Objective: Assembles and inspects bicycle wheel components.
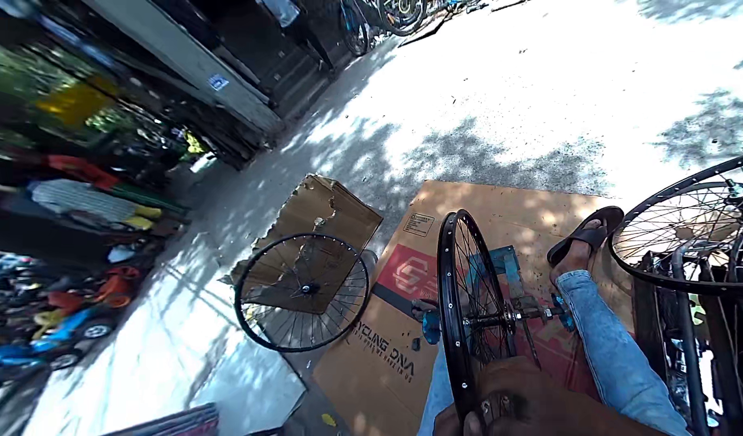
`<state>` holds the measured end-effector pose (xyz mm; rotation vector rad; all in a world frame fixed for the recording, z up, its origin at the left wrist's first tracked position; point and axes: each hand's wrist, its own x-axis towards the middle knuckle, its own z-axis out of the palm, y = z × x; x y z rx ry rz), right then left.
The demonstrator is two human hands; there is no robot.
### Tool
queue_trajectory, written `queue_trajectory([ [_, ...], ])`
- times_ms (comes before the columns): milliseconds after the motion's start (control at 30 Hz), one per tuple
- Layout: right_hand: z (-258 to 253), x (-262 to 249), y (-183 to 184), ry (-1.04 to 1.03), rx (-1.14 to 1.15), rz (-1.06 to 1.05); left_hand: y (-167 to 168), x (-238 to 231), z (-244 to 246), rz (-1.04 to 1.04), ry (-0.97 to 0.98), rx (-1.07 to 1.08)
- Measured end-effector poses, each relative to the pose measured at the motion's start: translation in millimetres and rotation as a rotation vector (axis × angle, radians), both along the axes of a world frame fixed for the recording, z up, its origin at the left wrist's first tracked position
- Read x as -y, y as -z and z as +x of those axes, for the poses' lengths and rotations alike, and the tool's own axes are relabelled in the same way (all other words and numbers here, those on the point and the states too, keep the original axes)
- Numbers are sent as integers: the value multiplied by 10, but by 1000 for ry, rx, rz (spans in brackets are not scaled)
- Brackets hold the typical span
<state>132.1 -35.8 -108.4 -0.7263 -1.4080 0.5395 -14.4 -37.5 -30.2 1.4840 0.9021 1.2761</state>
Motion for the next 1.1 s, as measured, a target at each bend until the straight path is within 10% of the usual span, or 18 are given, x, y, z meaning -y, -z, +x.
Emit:
queue_trajectory([
  [267,-247,-384,-82,658,-101,229,-445,-218,412,-95,-59,-84],
  [500,307,-193,-172,-175,-295,-92,-334,-300,392,-62,-76,-102],
  [633,488,-307,-235,-265,-330,-301,-411,-243,439,-96,-136,-75],
  [933,-153,-427,-225,641,16,-58,-510,-376,503,-156,-132,-104],
  [1100,314,-431,-293,-317,-269,-194,-491,-342,438,-160,-126,-86],
])
